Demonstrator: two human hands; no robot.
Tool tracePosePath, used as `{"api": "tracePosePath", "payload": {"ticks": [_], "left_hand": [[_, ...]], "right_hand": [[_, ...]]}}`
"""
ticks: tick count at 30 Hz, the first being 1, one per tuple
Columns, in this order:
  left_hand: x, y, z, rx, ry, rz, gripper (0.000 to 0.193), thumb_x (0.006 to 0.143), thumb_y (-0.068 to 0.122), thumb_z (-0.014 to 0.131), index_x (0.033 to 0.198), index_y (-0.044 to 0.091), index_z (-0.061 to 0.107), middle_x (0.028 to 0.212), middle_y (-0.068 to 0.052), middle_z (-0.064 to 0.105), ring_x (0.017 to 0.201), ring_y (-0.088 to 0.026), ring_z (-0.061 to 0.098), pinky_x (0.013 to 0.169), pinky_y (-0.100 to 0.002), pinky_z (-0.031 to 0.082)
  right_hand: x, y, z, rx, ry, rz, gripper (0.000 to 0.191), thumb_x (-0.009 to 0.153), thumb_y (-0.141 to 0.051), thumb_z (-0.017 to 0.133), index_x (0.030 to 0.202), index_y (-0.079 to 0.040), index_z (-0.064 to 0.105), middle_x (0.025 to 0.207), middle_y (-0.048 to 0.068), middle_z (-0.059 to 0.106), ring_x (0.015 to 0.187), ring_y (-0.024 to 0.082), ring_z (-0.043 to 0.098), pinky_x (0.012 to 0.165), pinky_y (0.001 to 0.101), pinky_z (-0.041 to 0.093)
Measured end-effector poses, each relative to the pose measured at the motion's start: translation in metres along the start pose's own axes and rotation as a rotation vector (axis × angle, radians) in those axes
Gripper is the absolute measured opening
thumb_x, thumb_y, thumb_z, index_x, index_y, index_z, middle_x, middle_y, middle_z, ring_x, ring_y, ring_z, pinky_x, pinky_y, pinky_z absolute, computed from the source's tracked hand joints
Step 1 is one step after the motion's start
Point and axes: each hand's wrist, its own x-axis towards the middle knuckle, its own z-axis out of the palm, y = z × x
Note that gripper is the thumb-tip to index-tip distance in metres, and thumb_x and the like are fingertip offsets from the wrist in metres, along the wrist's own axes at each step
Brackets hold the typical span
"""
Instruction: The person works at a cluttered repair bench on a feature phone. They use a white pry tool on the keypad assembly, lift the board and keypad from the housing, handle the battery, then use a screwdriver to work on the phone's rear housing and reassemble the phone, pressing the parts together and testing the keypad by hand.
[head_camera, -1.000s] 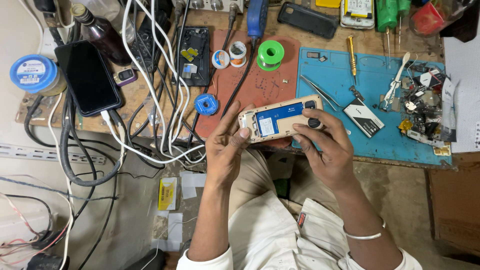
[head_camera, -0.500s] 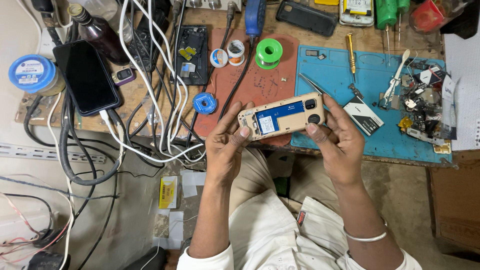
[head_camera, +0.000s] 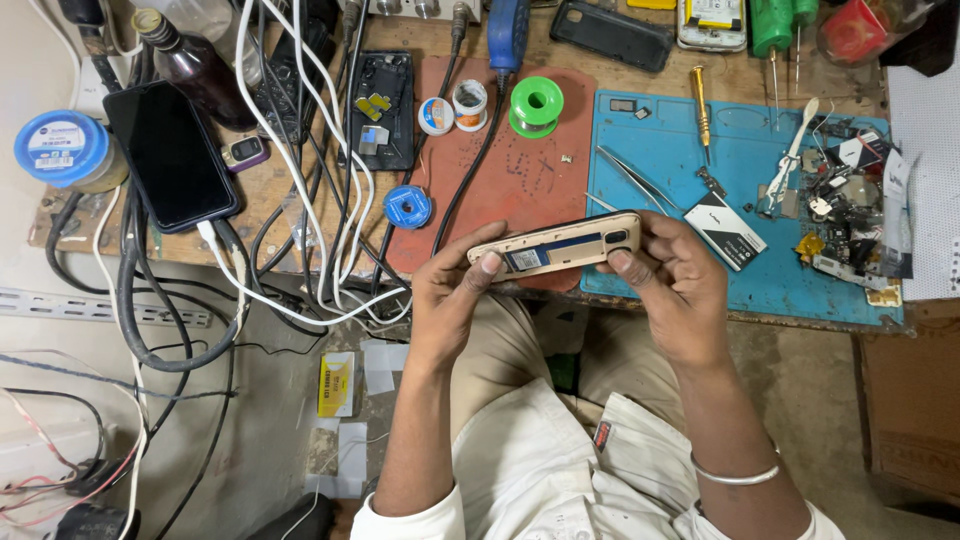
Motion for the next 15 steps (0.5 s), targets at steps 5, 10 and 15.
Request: {"api": "tracePosePath", "payload": {"ticks": [5,10,15], "left_hand": [[-0.001,0.0,-0.001,0.03,-0.054,0.108,0.029,0.101,0.007,0.069,0.128,-0.005,0.067,0.126,-0.018,0.072,0.119,-0.023,0.069,0.107,-0.037,0.055],[0.002,0.011,0.004,0.14,-0.113,0.174,0.026,0.103,0.006,0.067,0.127,-0.003,0.067,0.13,-0.017,0.07,0.123,-0.021,0.067,0.107,-0.035,0.053],[0.006,0.031,0.01,0.405,-0.145,0.197,0.024,0.105,0.008,0.066,0.127,-0.001,0.066,0.129,-0.013,0.07,0.119,-0.019,0.068,0.102,-0.034,0.055]], "right_hand": [[0.0,-0.01,-0.002,-0.115,-0.046,-0.037,0.036,0.106,-0.008,0.067,0.139,0.003,0.06,0.13,0.011,0.07,0.116,0.014,0.065,0.103,0.0307,0.055],[0.004,-0.022,0.002,-0.685,-0.013,-0.256,0.031,0.103,-0.01,0.069,0.133,-0.005,0.067,0.127,0.01,0.073,0.11,0.016,0.064,0.094,0.0317,0.054],[0.006,-0.02,0.008,-0.587,0.002,-0.06,0.02,0.102,-0.014,0.068,0.121,-0.007,0.073,0.116,0.007,0.075,0.092,0.015,0.068,0.08,0.0298,0.057]]}}
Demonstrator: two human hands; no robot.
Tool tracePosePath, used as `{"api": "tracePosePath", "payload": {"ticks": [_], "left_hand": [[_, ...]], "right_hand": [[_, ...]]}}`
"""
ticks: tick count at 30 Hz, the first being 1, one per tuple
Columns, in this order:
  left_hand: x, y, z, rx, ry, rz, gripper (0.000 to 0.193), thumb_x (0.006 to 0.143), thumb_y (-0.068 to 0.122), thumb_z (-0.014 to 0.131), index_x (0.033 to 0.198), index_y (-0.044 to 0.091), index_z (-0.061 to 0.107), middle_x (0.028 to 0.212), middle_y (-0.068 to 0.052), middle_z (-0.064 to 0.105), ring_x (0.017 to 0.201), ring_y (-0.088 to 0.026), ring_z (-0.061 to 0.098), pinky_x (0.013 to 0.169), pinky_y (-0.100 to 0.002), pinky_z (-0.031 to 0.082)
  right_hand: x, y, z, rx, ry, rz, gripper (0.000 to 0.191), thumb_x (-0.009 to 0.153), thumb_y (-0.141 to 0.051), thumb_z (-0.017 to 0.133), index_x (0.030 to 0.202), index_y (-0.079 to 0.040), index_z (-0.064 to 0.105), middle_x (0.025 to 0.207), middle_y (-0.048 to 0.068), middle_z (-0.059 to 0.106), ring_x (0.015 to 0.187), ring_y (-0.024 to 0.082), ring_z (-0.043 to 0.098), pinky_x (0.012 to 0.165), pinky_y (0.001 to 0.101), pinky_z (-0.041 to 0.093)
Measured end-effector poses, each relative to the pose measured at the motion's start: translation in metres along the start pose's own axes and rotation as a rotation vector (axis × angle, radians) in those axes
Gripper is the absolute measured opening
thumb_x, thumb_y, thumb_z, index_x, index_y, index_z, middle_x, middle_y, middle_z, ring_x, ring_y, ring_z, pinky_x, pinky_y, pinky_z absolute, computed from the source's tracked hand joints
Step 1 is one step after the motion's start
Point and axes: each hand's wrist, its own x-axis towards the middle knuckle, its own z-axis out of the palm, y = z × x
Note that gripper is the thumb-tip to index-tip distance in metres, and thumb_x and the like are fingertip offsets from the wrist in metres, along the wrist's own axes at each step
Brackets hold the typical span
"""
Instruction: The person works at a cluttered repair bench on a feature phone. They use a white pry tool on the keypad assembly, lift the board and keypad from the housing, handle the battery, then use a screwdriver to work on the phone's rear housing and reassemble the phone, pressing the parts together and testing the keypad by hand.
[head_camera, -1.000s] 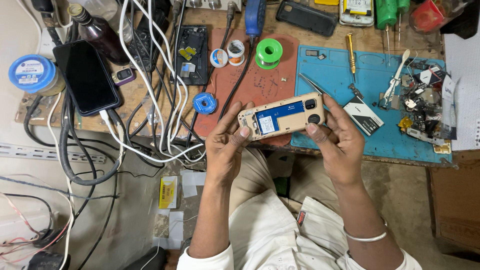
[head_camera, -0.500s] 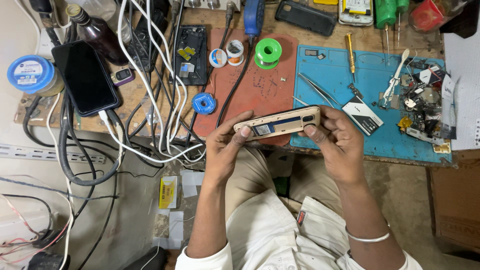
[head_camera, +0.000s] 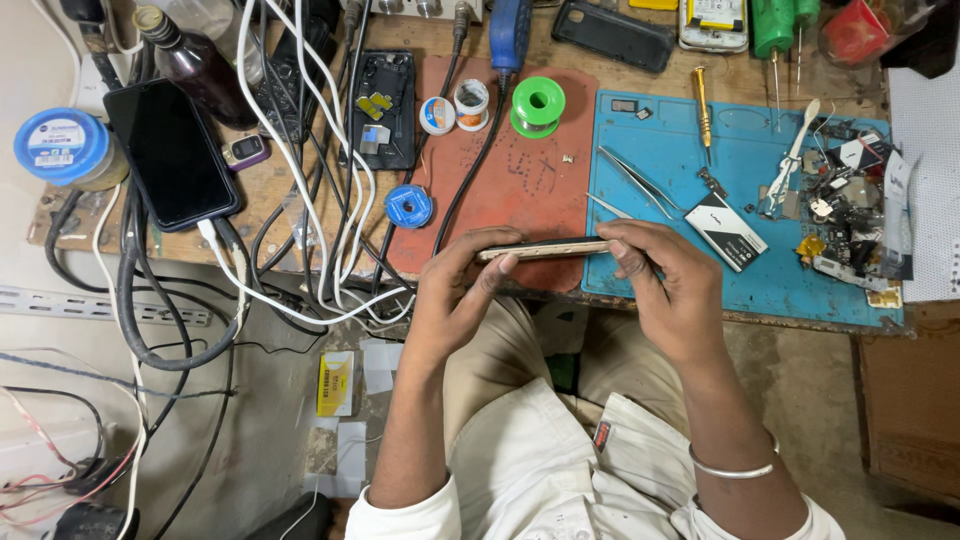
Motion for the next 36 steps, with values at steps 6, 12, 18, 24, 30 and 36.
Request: {"api": "tracePosePath", "payload": {"ticks": [6,12,18,24,30,36], "left_hand": [[0.01,0.015,0.009,0.397,-0.043,0.204,0.025,0.094,0.01,0.078,0.118,0.003,0.073,0.117,-0.009,0.073,0.109,-0.025,0.072,0.093,-0.034,0.058],[0.015,0.016,0.01,0.419,-0.03,0.268,0.024,0.092,0.009,0.078,0.115,0.004,0.073,0.112,-0.01,0.074,0.105,-0.027,0.072,0.091,-0.036,0.057],[0.011,0.011,0.012,0.413,0.012,0.249,0.023,0.091,0.009,0.079,0.113,0.005,0.074,0.108,-0.009,0.075,0.101,-0.025,0.073,0.089,-0.034,0.057],[-0.009,-0.008,0.033,-0.061,0.329,0.052,0.024,0.096,0.008,0.075,0.118,-0.002,0.074,0.117,-0.01,0.073,0.105,-0.016,0.07,0.092,-0.028,0.057],[-0.021,-0.012,0.067,-0.396,0.305,-0.068,0.033,0.101,0.012,0.074,0.129,-0.005,0.067,0.118,-0.012,0.073,0.108,-0.016,0.069,0.097,-0.029,0.057],[-0.013,0.033,0.043,0.023,0.191,0.172,0.056,0.086,0.019,0.078,0.134,0.0,0.055,0.129,-0.014,0.062,0.108,-0.019,0.065,0.087,-0.027,0.057]], "right_hand": [[-0.002,-0.003,0.007,-0.251,-0.053,-0.24,0.028,0.097,-0.013,0.073,0.124,-0.007,0.072,0.116,0.008,0.072,0.101,0.024,0.066,0.088,0.0363,0.053],[-0.001,-0.005,0.012,-0.352,-0.034,-0.268,0.026,0.096,-0.013,0.074,0.122,-0.011,0.075,0.116,0.006,0.073,0.1,0.027,0.063,0.088,0.0377,0.051],[-0.004,0.003,0.01,-0.356,-0.012,-0.284,0.026,0.095,-0.014,0.076,0.121,-0.011,0.075,0.115,0.006,0.074,0.098,0.025,0.064,0.087,0.0371,0.05],[-0.012,0.017,0.01,0.451,-0.011,0.211,0.05,0.096,-0.017,0.07,0.142,-0.004,0.055,0.118,0.005,0.07,0.087,0.011,0.066,0.07,0.0252,0.057],[-0.016,0.016,0.005,0.594,-0.026,0.2,0.022,0.11,-0.013,0.063,0.122,0.006,0.064,0.095,0.008,0.071,0.078,0.013,0.067,0.064,0.0259,0.055],[-0.017,-0.023,-0.01,0.063,-0.09,-0.105,0.024,0.104,-0.005,0.063,0.127,0.001,0.067,0.101,0.01,0.068,0.082,0.017,0.066,0.07,0.0283,0.053]]}}
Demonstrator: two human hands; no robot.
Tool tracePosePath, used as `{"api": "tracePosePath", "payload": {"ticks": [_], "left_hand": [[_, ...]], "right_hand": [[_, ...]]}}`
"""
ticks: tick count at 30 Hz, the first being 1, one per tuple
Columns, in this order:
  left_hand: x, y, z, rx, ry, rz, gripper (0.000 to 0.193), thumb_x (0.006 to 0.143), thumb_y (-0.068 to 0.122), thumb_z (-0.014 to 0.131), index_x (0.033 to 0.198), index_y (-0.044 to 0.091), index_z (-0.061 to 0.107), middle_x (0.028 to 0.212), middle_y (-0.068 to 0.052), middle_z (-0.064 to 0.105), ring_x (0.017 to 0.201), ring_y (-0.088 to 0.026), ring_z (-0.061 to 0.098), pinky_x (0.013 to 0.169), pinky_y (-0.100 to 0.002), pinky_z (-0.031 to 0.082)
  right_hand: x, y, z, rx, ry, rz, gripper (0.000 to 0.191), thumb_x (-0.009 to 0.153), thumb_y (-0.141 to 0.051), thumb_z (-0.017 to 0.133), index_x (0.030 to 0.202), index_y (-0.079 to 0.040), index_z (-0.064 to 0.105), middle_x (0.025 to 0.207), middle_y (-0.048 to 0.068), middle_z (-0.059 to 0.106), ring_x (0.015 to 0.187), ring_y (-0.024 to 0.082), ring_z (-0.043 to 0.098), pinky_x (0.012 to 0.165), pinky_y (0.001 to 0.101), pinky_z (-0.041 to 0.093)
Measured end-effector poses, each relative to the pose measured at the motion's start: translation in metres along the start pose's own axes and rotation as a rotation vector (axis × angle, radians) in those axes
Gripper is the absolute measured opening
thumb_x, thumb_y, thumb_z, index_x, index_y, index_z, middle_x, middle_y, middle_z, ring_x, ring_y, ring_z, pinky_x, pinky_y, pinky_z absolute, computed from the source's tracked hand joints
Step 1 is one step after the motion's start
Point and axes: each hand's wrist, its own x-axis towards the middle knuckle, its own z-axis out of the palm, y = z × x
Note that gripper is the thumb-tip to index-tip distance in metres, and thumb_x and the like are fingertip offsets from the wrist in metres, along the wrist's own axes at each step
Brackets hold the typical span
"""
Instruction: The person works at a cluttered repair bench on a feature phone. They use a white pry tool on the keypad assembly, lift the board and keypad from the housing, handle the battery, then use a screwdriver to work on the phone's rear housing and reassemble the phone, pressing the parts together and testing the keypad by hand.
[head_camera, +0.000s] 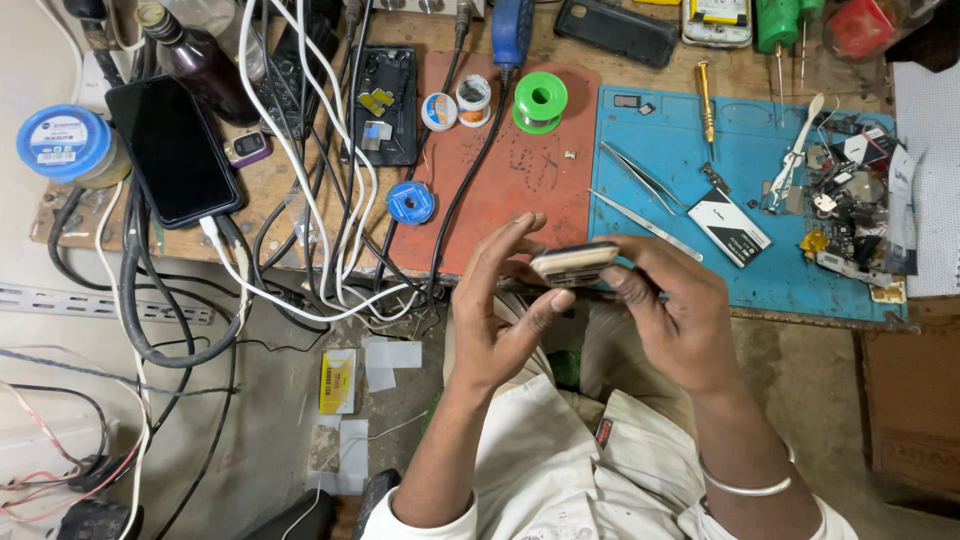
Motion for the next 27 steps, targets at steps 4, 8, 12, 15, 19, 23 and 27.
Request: {"api": "tracePosePath", "payload": {"ticks": [4,8,12,15,19,23,27], "left_hand": [[0.008,0.017,-0.006,0.214,-0.083,0.11,0.038,0.094,0.013,0.078,0.128,0.001,0.066,0.125,-0.015,0.07,0.11,-0.021,0.068,0.095,-0.031,0.057],[0.004,0.007,-0.008,0.117,0.021,0.041,0.019,0.104,0.013,0.073,0.119,0.002,0.072,0.118,-0.011,0.073,0.109,-0.018,0.071,0.099,-0.03,0.057],[0.002,-0.014,-0.028,-0.181,0.339,-0.341,0.024,0.097,0.018,0.07,0.111,-0.001,0.074,0.105,-0.008,0.075,0.07,-0.01,0.06,0.054,-0.024,0.048],[0.007,-0.028,-0.036,-0.138,0.353,-0.198,0.026,0.11,0.016,0.071,0.123,-0.006,0.074,0.106,-0.007,0.072,0.088,-0.007,0.061,0.075,-0.022,0.049],[0.019,-0.035,-0.031,-0.184,0.379,-0.488,0.032,0.1,0.02,0.07,0.12,-0.004,0.073,0.089,-0.007,0.07,0.063,-0.01,0.059,0.047,-0.026,0.046],[0.03,-0.037,-0.022,0.281,0.262,-0.347,0.05,0.097,0.023,0.074,0.137,-0.004,0.062,0.113,-0.016,0.072,0.096,-0.022,0.068,0.081,-0.036,0.053],[0.029,-0.037,-0.017,0.566,0.059,-0.144,0.075,0.087,0.024,0.083,0.148,-0.005,0.05,0.139,-0.025,0.064,0.127,-0.037,0.066,0.103,-0.042,0.053]], "right_hand": [[0.007,-0.023,0.005,-0.28,-0.103,-0.201,0.035,0.092,0.002,0.059,0.127,-0.002,0.066,0.115,0.012,0.072,0.096,0.027,0.073,0.079,0.0339,0.058],[0.011,-0.022,0.014,-0.386,-0.044,-0.225,0.029,0.095,-0.011,0.073,0.123,-0.005,0.069,0.111,0.01,0.072,0.097,0.03,0.071,0.082,0.0355,0.056],[0.009,0.001,0.004,-0.466,-0.03,-0.191,0.033,0.092,-0.015,0.075,0.123,-0.005,0.071,0.106,0.006,0.075,0.091,0.028,0.066,0.082,0.0361,0.05],[0.005,0.026,0.003,-0.186,-0.087,-0.003,0.027,0.097,-0.017,0.074,0.122,-0.008,0.073,0.099,0.003,0.075,0.086,0.017,0.063,0.079,0.0284,0.049],[-0.001,0.053,0.016,0.216,-0.062,0.35,0.035,0.096,-0.022,0.071,0.125,-0.002,0.071,0.095,0.001,0.073,0.079,0.006,0.058,0.069,0.023,0.049],[0.004,0.065,0.024,0.237,0.014,0.479,0.035,0.097,-0.024,0.069,0.124,-0.001,0.072,0.091,0.001,0.072,0.074,0.005,0.057,0.061,0.0227,0.049],[0.012,0.064,0.026,0.135,0.111,0.486,0.037,0.097,-0.027,0.07,0.123,0.0,0.073,0.087,0.002,0.071,0.069,0.005,0.057,0.051,0.0223,0.049]]}}
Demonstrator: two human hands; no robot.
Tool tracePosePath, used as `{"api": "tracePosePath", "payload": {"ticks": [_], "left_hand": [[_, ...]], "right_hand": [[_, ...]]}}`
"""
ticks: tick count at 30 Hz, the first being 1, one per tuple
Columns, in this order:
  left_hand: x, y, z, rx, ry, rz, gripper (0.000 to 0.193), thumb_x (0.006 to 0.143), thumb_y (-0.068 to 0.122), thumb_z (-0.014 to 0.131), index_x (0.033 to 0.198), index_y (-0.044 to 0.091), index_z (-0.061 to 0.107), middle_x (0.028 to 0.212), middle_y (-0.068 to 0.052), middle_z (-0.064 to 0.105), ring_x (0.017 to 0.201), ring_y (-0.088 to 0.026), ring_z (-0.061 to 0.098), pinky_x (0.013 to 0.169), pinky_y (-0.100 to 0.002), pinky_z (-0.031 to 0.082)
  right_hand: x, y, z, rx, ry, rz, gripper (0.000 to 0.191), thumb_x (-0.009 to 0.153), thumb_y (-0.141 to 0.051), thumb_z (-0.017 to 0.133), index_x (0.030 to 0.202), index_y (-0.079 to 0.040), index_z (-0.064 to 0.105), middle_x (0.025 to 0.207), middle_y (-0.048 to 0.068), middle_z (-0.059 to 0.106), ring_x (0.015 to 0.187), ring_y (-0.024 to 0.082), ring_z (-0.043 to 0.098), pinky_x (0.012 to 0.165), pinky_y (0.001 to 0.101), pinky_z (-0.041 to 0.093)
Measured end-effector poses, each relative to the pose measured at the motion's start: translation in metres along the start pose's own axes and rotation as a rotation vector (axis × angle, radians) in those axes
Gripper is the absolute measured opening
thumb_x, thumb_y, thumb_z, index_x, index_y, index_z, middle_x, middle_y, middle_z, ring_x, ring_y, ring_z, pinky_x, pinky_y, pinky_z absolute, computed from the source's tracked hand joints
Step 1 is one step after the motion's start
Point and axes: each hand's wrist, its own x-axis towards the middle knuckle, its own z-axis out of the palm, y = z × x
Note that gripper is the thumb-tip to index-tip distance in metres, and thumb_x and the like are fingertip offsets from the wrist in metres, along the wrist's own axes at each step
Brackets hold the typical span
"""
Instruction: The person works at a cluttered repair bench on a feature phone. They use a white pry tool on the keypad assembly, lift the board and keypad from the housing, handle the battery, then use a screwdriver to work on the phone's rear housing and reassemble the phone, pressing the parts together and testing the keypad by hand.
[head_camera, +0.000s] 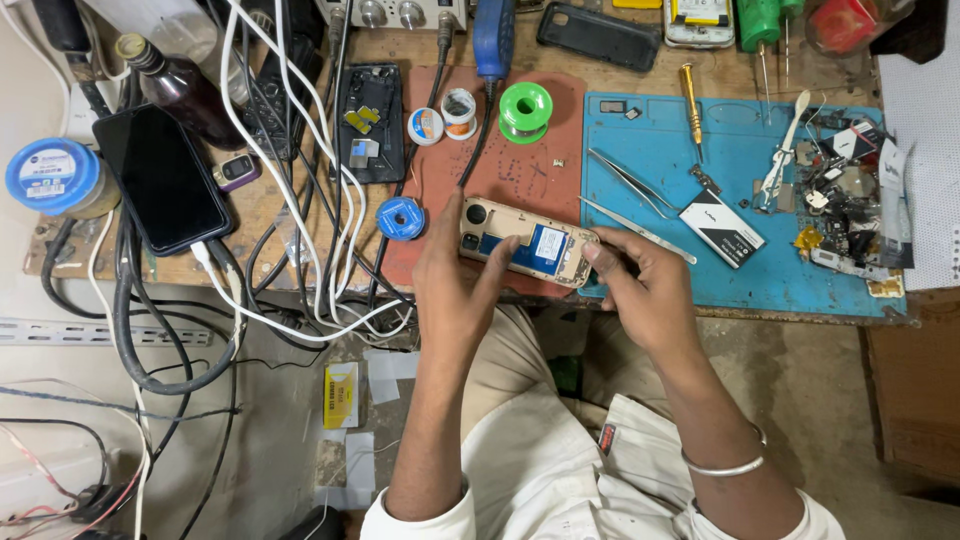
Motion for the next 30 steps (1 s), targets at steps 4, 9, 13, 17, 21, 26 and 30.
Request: {"api": "tracePosePath", "payload": {"ticks": [4,9,13,17,21,26,30], "left_hand": [[-0.002,0.003,0.0,0.127,-0.059,0.125,0.097,0.079,0.028,0.091,0.152,-0.007,0.038,0.148,-0.029,0.053,0.137,-0.043,0.052,0.112,-0.048,0.043],[0.001,0.005,-0.001,0.181,-0.168,0.057,0.108,0.074,0.032,0.091,0.154,-0.007,0.03,0.145,-0.027,0.053,0.134,-0.043,0.049,0.112,-0.049,0.041],[0.002,0.004,0.003,0.201,-0.17,0.073,0.105,0.077,0.033,0.091,0.155,-0.006,0.033,0.147,-0.025,0.053,0.136,-0.043,0.049,0.112,-0.05,0.042],[-0.003,0.002,0.004,0.211,-0.087,0.172,0.104,0.076,0.033,0.092,0.155,-0.003,0.035,0.155,-0.028,0.043,0.14,-0.044,0.045,0.114,-0.051,0.04],[-0.005,0.002,0.004,0.222,-0.109,0.154,0.1,0.075,0.036,0.092,0.153,0.001,0.039,0.157,-0.024,0.04,0.14,-0.043,0.045,0.114,-0.05,0.041],[-0.007,0.004,0.004,0.219,-0.112,0.179,0.099,0.074,0.037,0.093,0.152,0.004,0.041,0.156,-0.024,0.041,0.14,-0.042,0.045,0.114,-0.051,0.04],[-0.007,0.003,0.003,0.21,-0.114,0.184,0.099,0.072,0.038,0.093,0.151,0.005,0.042,0.156,-0.024,0.041,0.14,-0.043,0.045,0.114,-0.051,0.041]], "right_hand": [[0.0,-0.005,0.001,-0.08,0.049,0.043,0.037,0.098,-0.028,0.071,0.123,-0.002,0.074,0.084,0.006,0.07,0.061,0.009,0.057,0.049,0.023,0.048],[-0.003,-0.008,0.001,-0.158,0.131,-0.126,0.033,0.094,-0.024,0.076,0.115,0.002,0.074,0.103,0.008,0.059,0.069,0.009,0.064,0.046,0.0238,0.055],[0.0,-0.011,0.001,-0.195,0.155,-0.119,0.03,0.091,-0.021,0.079,0.106,0.004,0.075,0.1,0.01,0.057,0.063,0.011,0.062,0.043,0.0258,0.053],[0.0,-0.018,0.001,-0.145,0.152,-0.12,0.029,0.088,-0.02,0.08,0.097,0.005,0.069,0.095,0.007,0.059,0.062,0.007,0.061,0.039,0.0229,0.052],[0.005,-0.028,-0.012,-0.105,0.181,-0.072,0.026,0.094,-0.023,0.079,0.104,0.0,0.073,0.081,0.005,0.068,0.051,0.007,0.056,0.042,0.0227,0.042],[0.062,-0.04,-0.051,-0.268,0.226,-0.285,0.021,0.1,-0.018,0.079,0.112,-0.001,0.076,0.086,0.007,0.073,0.06,0.008,0.061,0.051,0.0238,0.045],[0.145,-0.045,-0.073,-0.457,0.175,-0.587,0.028,0.095,-0.009,0.084,0.119,0.002,0.074,0.11,0.012,0.078,0.088,0.015,0.073,0.073,0.0278,0.057]]}}
